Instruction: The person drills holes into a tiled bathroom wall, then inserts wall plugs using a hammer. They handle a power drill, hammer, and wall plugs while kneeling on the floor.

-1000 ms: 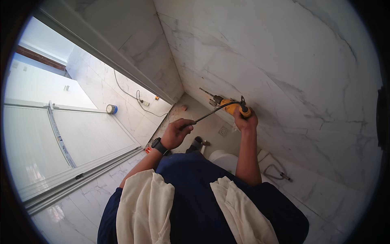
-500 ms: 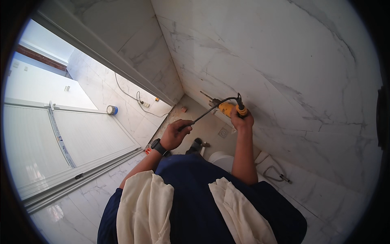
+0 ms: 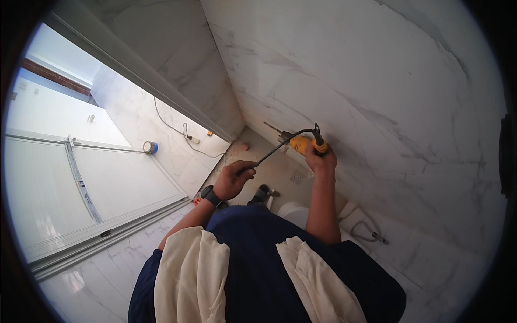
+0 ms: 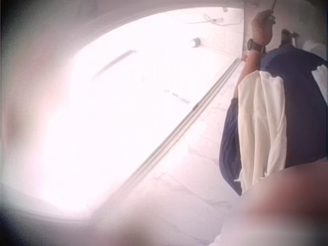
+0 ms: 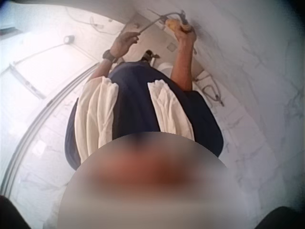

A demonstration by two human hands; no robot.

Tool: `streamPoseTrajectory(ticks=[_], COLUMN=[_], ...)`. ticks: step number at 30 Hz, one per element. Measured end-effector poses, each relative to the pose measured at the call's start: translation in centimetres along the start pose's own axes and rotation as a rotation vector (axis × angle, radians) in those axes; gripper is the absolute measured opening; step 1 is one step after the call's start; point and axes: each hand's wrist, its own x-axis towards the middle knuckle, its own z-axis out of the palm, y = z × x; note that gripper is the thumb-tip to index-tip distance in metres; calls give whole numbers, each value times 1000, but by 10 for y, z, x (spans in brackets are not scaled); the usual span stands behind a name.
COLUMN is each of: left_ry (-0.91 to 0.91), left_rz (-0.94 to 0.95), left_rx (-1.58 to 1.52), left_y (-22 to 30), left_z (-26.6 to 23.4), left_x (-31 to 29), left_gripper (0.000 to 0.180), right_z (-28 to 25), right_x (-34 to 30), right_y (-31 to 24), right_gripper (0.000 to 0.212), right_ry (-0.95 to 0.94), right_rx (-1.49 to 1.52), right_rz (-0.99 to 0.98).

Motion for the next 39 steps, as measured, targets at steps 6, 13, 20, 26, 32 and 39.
streamPoseTrajectory(ticks=[6,13,20,26,32,39], left_ry=[5,144,232,73,-23,-78], left_rz=[-11,-104,-127,-118,-54,-63], left_rx=[79,-83,-140,-191,-220,-293], left_y=[-10,-29,-40,-38,-31,-27], left_z=[-13,-74,-123,-177,-202,-211], left_x=[-6,-29,-7,16,38,46], left_gripper=[26,26,30,32,34,36], right_z=[-4,2,27,52,74,83], right_x=[-6,-9,23,43,50,42], right_y=[3,86,157,185,203,233], right_gripper=[51,51,35,30,33,40], right_ry=[-24,5,54,38,34,92], right_rx=[-24,-200,-162,-191,-88,-6], right_rz=[90,-12,-15,-151,-212,-357])
